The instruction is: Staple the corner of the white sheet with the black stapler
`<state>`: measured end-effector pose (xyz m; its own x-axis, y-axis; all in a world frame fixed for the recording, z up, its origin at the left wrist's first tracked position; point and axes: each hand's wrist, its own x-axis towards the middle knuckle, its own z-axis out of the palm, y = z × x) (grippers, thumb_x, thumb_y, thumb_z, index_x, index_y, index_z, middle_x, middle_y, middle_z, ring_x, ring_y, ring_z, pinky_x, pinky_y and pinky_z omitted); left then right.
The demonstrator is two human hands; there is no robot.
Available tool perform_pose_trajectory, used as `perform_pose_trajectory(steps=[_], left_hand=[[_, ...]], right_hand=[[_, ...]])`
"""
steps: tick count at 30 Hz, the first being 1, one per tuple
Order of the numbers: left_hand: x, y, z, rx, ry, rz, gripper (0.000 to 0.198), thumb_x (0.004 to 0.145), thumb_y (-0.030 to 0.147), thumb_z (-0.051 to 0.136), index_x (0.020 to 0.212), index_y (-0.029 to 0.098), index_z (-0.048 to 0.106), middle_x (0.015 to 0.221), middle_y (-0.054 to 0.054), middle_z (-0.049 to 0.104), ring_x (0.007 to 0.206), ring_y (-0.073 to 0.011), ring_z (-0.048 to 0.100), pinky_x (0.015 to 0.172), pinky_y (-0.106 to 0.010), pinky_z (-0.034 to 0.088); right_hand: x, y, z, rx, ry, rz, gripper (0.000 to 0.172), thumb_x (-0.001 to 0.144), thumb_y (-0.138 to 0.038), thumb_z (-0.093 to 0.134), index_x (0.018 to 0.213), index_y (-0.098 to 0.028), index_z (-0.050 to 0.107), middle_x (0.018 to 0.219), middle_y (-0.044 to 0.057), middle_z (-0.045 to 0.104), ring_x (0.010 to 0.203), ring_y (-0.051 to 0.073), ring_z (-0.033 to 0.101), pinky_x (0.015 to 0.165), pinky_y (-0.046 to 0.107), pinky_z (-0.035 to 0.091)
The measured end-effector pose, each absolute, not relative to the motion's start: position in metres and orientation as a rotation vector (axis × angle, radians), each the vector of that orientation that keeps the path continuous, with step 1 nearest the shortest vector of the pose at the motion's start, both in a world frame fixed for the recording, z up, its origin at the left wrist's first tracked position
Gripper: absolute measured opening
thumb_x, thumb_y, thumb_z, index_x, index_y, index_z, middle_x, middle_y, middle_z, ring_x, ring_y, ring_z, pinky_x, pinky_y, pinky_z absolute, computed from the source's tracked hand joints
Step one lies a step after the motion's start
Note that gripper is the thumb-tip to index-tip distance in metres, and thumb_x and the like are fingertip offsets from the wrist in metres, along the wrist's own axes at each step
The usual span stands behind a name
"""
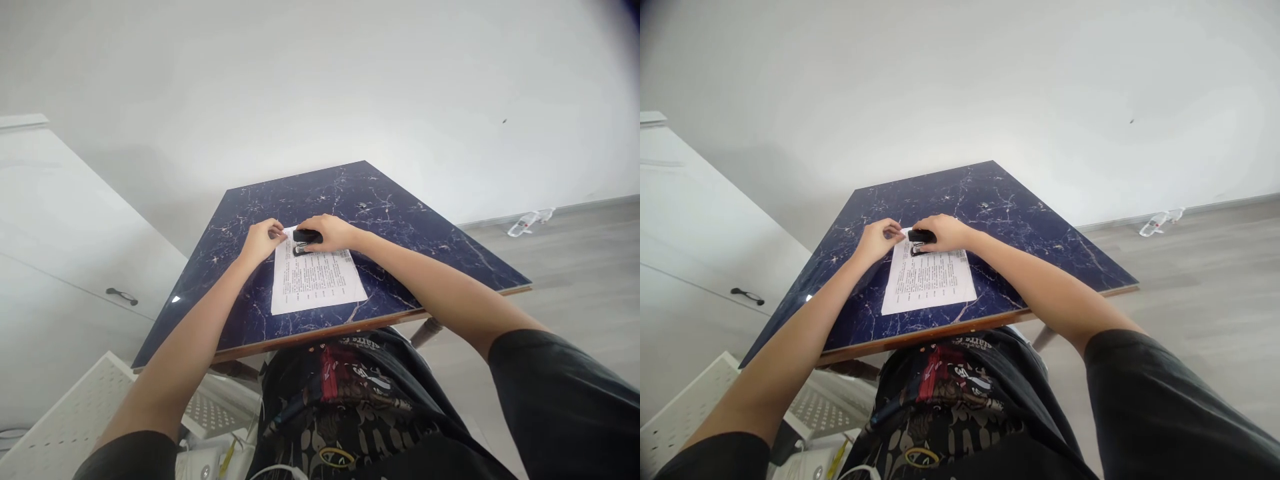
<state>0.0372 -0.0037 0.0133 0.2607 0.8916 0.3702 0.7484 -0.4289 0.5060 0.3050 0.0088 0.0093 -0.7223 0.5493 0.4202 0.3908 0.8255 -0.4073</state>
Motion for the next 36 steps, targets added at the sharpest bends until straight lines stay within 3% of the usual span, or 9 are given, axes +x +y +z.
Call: perform_pose_trajectory(steps=[2,6,14,21,26,36], left_hand=[[0.027,0.000,0.011,2.227,1.835,0.893,0.013,0.087,0.031,0.073,0.094,0.021,0.070,0.096,-0.010,0.079,0.092,-0.0271,0.075,0.090,-0.040,0.056],[0.019,0.007,0.001,2.156,2.111,0.646,0.024,0.082,0.040,0.080,0.089,0.020,0.069,0.103,-0.016,0.078,0.105,-0.0348,0.073,0.091,-0.043,0.054],[0.040,0.010,-0.006,2.117,1.938,0.630,0.018,0.087,0.033,0.073,0.078,0.021,0.064,0.090,-0.009,0.075,0.087,-0.0281,0.072,0.082,-0.037,0.052],[0.037,0.014,-0.012,2.199,1.857,0.688,0.005,0.094,0.023,0.061,0.091,0.019,0.063,0.102,-0.012,0.074,0.097,-0.0296,0.071,0.089,-0.039,0.053],[0.035,0.018,-0.018,2.152,1.798,0.752,0.010,0.098,0.023,0.056,0.104,0.019,0.063,0.115,-0.015,0.075,0.104,-0.0311,0.071,0.093,-0.042,0.053],[0.032,0.017,-0.017,2.111,1.806,0.788,0.007,0.100,0.022,0.054,0.104,0.020,0.060,0.118,-0.015,0.075,0.109,-0.0309,0.072,0.098,-0.044,0.053]], right_hand=[[0.308,0.008,0.012,-0.729,-2.530,0.308,0.055,0.090,-0.045,0.075,0.141,-0.025,0.067,0.133,0.011,0.073,0.115,0.030,0.068,0.094,0.041,0.051],[0.308,0.005,0.012,-0.789,-2.554,0.261,0.053,0.095,-0.041,0.070,0.146,-0.027,0.062,0.138,0.010,0.071,0.119,0.030,0.068,0.094,0.041,0.053],[0.297,-0.004,0.010,-0.742,-2.572,0.265,0.058,0.100,-0.032,0.063,0.157,-0.025,0.050,0.147,0.013,0.065,0.120,0.030,0.067,0.095,0.043,0.053],[0.297,-0.003,0.011,-0.775,-2.578,0.243,0.056,0.101,-0.034,0.061,0.156,-0.027,0.052,0.142,0.012,0.068,0.120,0.032,0.066,0.093,0.044,0.052],[0.304,-0.002,0.014,-0.797,-2.601,0.238,0.057,0.100,-0.035,0.061,0.156,-0.027,0.053,0.135,0.012,0.071,0.115,0.032,0.068,0.090,0.043,0.053],[0.329,0.001,0.024,-0.838,-2.591,0.337,0.057,0.094,-0.031,0.066,0.150,-0.026,0.061,0.147,0.010,0.067,0.127,0.034,0.065,0.102,0.049,0.053]])
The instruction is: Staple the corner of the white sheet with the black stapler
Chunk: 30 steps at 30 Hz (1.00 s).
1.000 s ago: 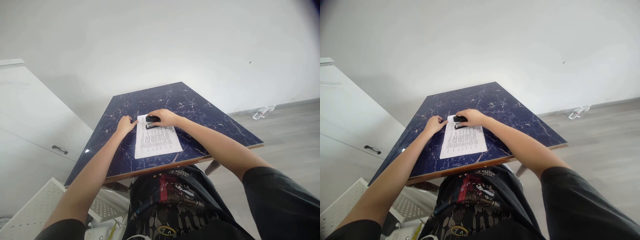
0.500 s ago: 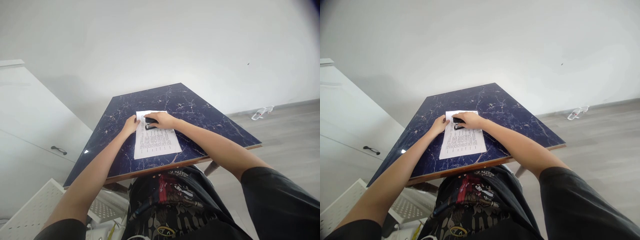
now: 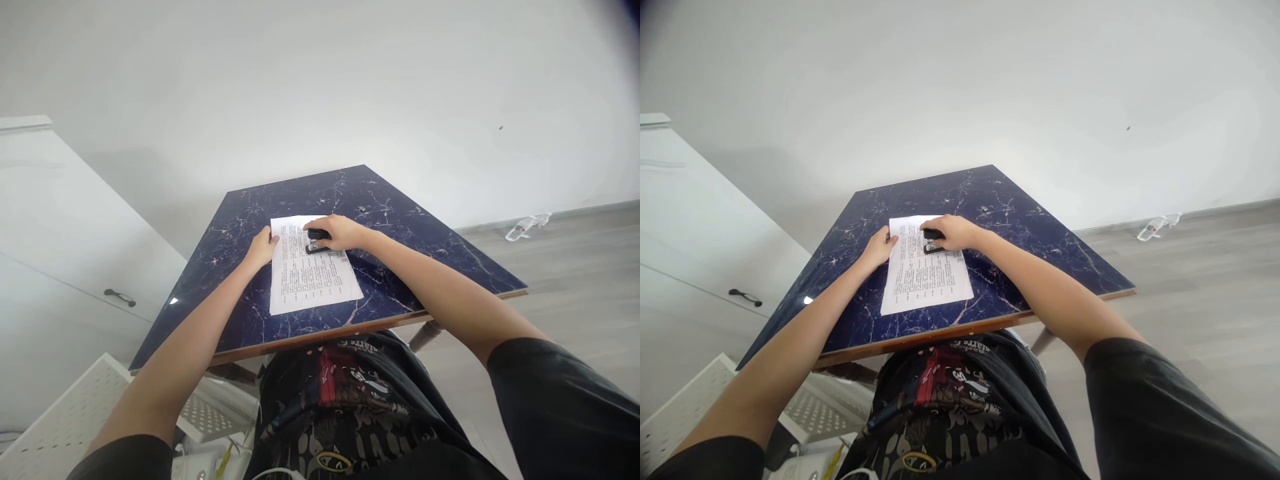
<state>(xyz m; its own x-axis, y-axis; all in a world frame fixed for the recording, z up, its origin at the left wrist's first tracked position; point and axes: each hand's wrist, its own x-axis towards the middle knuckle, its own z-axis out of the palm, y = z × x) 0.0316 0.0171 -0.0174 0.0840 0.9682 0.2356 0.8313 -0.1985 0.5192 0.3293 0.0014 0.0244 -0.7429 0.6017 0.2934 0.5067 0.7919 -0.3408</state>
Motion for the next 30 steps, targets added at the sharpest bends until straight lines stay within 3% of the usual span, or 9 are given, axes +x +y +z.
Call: perform_pose_trajectory(steps=[7,16,23,30], left_hand=[[0.028,0.013,-0.012,2.048,1.888,0.942,0.005,0.100,0.023,0.051,0.102,0.023,0.057,0.103,-0.012,0.075,0.100,-0.0310,0.073,0.092,-0.043,0.055],[0.021,0.010,-0.005,1.971,1.885,1.295,0.010,0.100,0.025,0.053,0.108,0.024,0.057,0.103,-0.011,0.073,0.100,-0.0314,0.072,0.095,-0.046,0.055],[0.024,0.006,-0.001,1.960,1.839,1.396,0.011,0.101,0.021,0.051,0.110,0.024,0.057,0.095,-0.008,0.070,0.091,-0.0286,0.071,0.092,-0.045,0.055],[0.022,0.007,-0.001,1.925,1.813,1.456,0.012,0.102,0.019,0.051,0.112,0.024,0.057,0.100,-0.008,0.073,0.100,-0.0287,0.073,0.096,-0.044,0.055]], right_hand=[[0.336,0.006,0.026,-0.859,-2.571,0.354,0.057,0.090,-0.031,0.069,0.147,-0.027,0.064,0.140,0.010,0.071,0.118,0.033,0.069,0.097,0.047,0.055],[0.387,0.036,0.026,-1.051,-2.477,0.296,0.055,0.086,-0.029,0.070,0.140,-0.024,0.068,0.123,0.012,0.076,0.103,0.031,0.072,0.088,0.046,0.056],[0.393,0.036,0.026,-0.949,-2.483,0.436,0.047,0.087,-0.034,0.068,0.132,-0.021,0.074,0.126,0.010,0.076,0.109,0.030,0.071,0.099,0.048,0.053],[0.367,0.024,0.024,-0.794,-2.541,0.510,0.048,0.089,-0.036,0.070,0.135,-0.024,0.074,0.135,0.009,0.073,0.121,0.032,0.068,0.108,0.049,0.051]])
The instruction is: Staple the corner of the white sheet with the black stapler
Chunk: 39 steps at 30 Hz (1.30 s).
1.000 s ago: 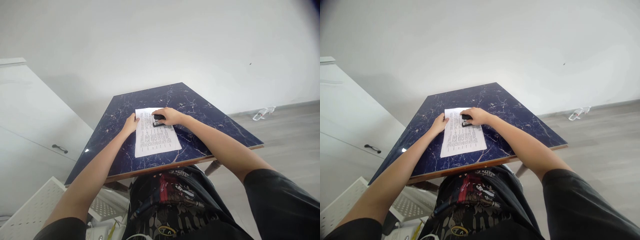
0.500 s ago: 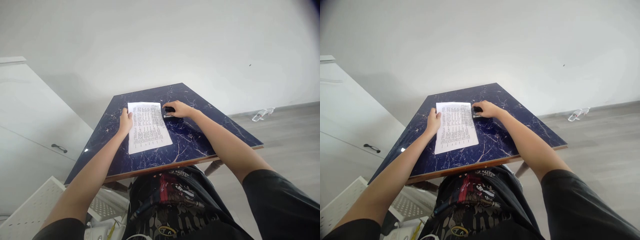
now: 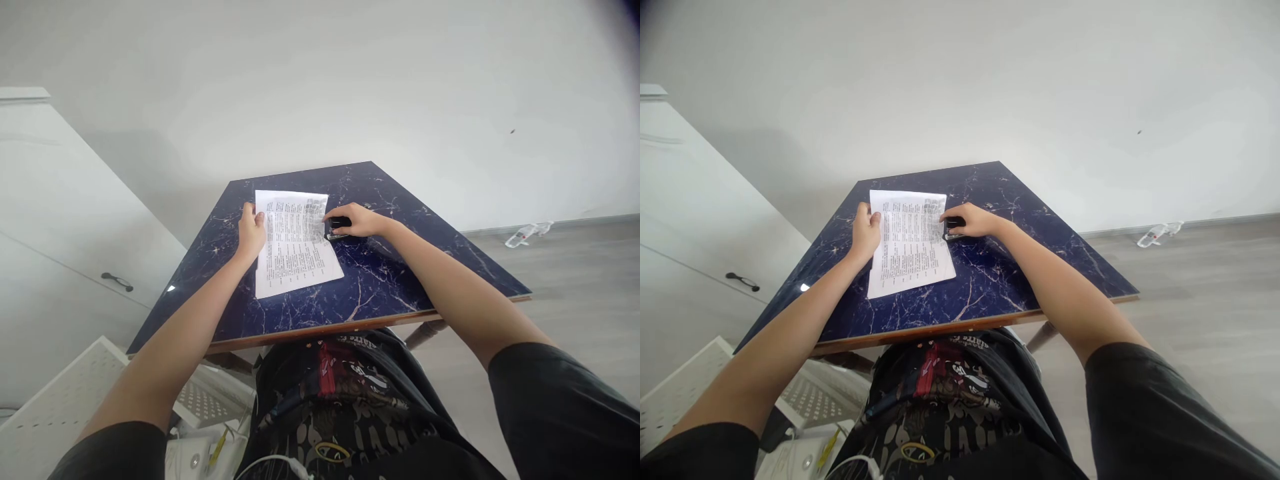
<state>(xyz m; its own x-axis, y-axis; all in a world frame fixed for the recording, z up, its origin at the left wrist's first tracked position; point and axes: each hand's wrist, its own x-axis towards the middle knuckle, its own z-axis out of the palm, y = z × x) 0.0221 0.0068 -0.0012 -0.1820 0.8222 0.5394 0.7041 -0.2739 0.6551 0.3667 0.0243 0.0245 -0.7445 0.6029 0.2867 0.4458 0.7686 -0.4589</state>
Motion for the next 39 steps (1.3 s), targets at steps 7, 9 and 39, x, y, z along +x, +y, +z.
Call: perform_pose_trajectory(steps=[7,9,39], left_hand=[[0.021,0.004,0.005,1.863,1.768,1.573,0.015,0.105,0.023,0.049,0.119,0.024,0.054,0.107,-0.009,0.073,0.107,-0.0275,0.073,0.095,-0.042,0.057],[0.022,0.003,0.006,1.862,1.755,1.576,0.015,0.106,0.025,0.049,0.120,0.024,0.054,0.108,-0.009,0.073,0.109,-0.0275,0.073,0.095,-0.042,0.058],[0.028,0.013,-0.014,1.765,1.623,1.590,0.012,0.103,0.023,0.062,0.115,0.023,0.059,0.096,-0.007,0.068,0.103,-0.0301,0.072,0.098,-0.048,0.056]], right_hand=[[0.366,0.019,0.029,-0.798,-2.543,0.549,0.050,0.088,-0.034,0.070,0.138,-0.025,0.072,0.138,0.008,0.072,0.122,0.031,0.068,0.108,0.049,0.052],[0.366,0.016,0.031,-0.802,-2.543,0.549,0.050,0.088,-0.033,0.069,0.138,-0.025,0.072,0.139,0.008,0.071,0.125,0.031,0.067,0.110,0.049,0.050],[0.304,0.002,0.015,-1.316,-2.341,0.204,0.057,0.112,-0.048,0.023,0.084,-0.020,0.064,0.075,0.010,0.060,0.069,0.024,0.059,0.071,0.042,0.043]])
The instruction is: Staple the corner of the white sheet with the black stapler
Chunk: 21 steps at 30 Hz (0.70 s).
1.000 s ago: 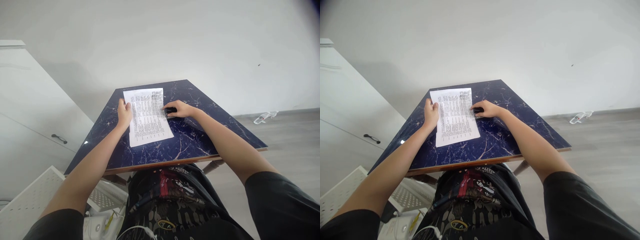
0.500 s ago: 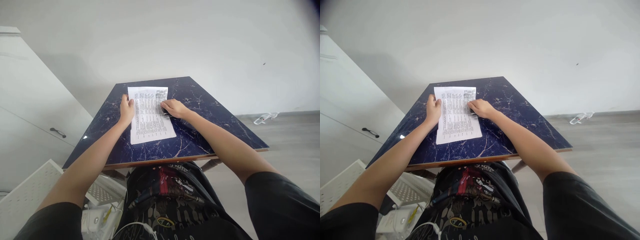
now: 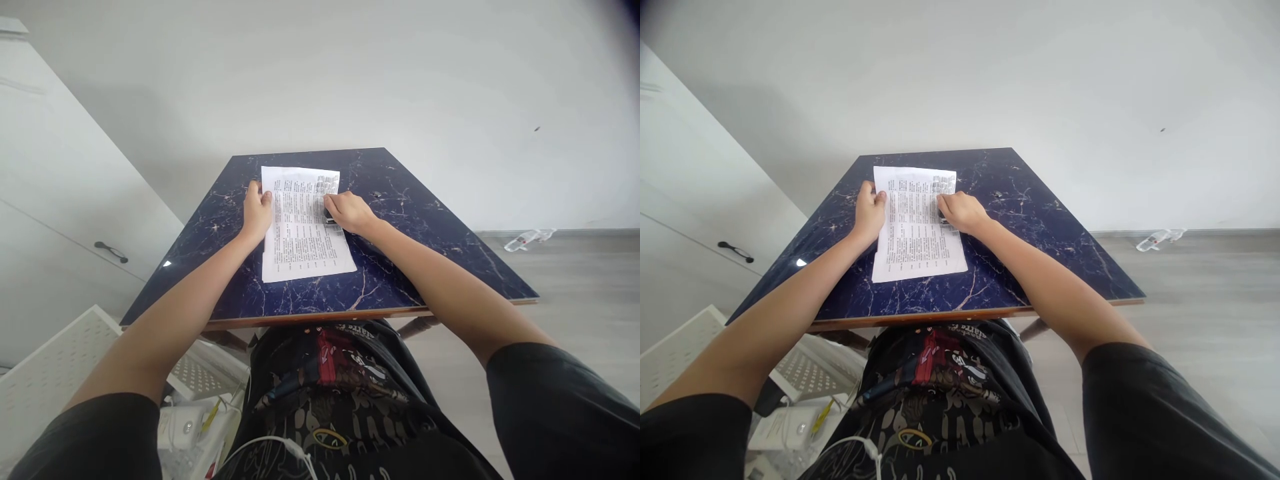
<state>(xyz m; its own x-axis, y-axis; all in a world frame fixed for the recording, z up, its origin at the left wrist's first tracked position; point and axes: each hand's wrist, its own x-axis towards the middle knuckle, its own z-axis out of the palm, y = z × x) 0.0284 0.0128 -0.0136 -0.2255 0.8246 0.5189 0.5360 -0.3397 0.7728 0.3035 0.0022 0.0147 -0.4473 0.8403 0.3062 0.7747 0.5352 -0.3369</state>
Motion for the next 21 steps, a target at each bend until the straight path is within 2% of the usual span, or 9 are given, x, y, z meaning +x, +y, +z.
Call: perform_pose_trajectory(steps=[5,12,21], left_hand=[[0.0268,0.0121,-0.0138,1.761,1.623,1.595,0.009,0.102,0.022,0.063,0.110,0.022,0.059,0.095,-0.007,0.067,0.103,-0.0305,0.072,0.101,-0.049,0.054],[0.0264,0.0152,-0.0172,1.768,1.590,1.625,0.011,0.101,0.028,0.066,0.108,0.023,0.059,0.094,-0.007,0.068,0.103,-0.0298,0.072,0.100,-0.048,0.055],[0.0275,0.0129,-0.0174,1.819,1.606,1.598,0.012,0.103,0.031,0.063,0.111,0.024,0.058,0.096,-0.007,0.070,0.099,-0.0286,0.073,0.099,-0.048,0.056]], right_hand=[[0.3032,0.0010,0.0143,-1.297,-2.436,0.093,0.054,0.112,-0.044,0.024,0.078,-0.021,0.059,0.072,0.009,0.060,0.065,0.022,0.056,0.065,0.038,0.039],[0.3002,-0.0035,0.0178,-1.322,-2.463,0.039,0.050,0.112,-0.041,0.024,0.076,-0.021,0.052,0.072,0.007,0.061,0.060,0.018,0.052,0.061,0.035,0.033],[0.2978,-0.0052,0.0192,-1.359,-2.496,-0.011,0.052,0.112,-0.040,0.024,0.077,-0.020,0.056,0.073,0.008,0.062,0.062,0.020,0.054,0.062,0.035,0.031]])
